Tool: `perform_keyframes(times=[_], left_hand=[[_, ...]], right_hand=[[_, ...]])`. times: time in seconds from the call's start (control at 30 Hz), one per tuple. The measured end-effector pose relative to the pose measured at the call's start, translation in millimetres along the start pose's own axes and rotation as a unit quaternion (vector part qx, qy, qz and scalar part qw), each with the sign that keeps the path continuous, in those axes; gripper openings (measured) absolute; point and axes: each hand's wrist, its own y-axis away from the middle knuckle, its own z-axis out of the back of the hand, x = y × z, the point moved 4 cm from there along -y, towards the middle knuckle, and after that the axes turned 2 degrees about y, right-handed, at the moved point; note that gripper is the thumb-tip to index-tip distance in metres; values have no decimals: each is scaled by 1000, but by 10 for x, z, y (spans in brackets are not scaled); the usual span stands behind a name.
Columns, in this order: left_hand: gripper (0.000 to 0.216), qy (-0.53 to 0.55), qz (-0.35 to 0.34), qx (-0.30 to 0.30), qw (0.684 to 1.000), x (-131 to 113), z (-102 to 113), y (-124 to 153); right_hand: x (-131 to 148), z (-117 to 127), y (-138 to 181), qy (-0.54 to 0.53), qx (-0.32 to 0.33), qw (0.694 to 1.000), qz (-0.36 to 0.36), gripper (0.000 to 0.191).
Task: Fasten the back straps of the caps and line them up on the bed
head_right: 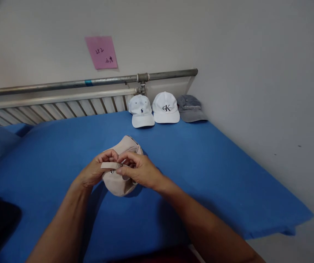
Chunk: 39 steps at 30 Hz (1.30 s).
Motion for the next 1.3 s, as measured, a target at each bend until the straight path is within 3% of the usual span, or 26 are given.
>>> perform_keyframes(times=[0.17, 0.33, 0.5, 0.77, 1.03, 1.3], left_hand=[[26, -18, -2, 19, 1000, -108, 64, 75], [57, -92, -27, 68, 993, -186, 110, 137], [29, -146, -7, 65, 987, -174, 65, 187], [22, -128, -1, 74, 989, -178, -5, 201], [15, -107, -6, 128, 986, -205, -53, 214], [18, -111, 1, 125, 986, -170, -3, 189]], right_hand=[[-27, 20, -8, -29, 8, 999, -10, 17], [-25, 30, 5, -7, 3, 1000, -16, 18], [-46, 67, -19, 15, -2, 999, -37, 22], [-27, 9, 15, 60, 88, 989, -105, 31], [-27, -26, 32, 48, 73, 992, -89, 27], [-54, -52, 31, 28, 58, 994, -85, 28]])
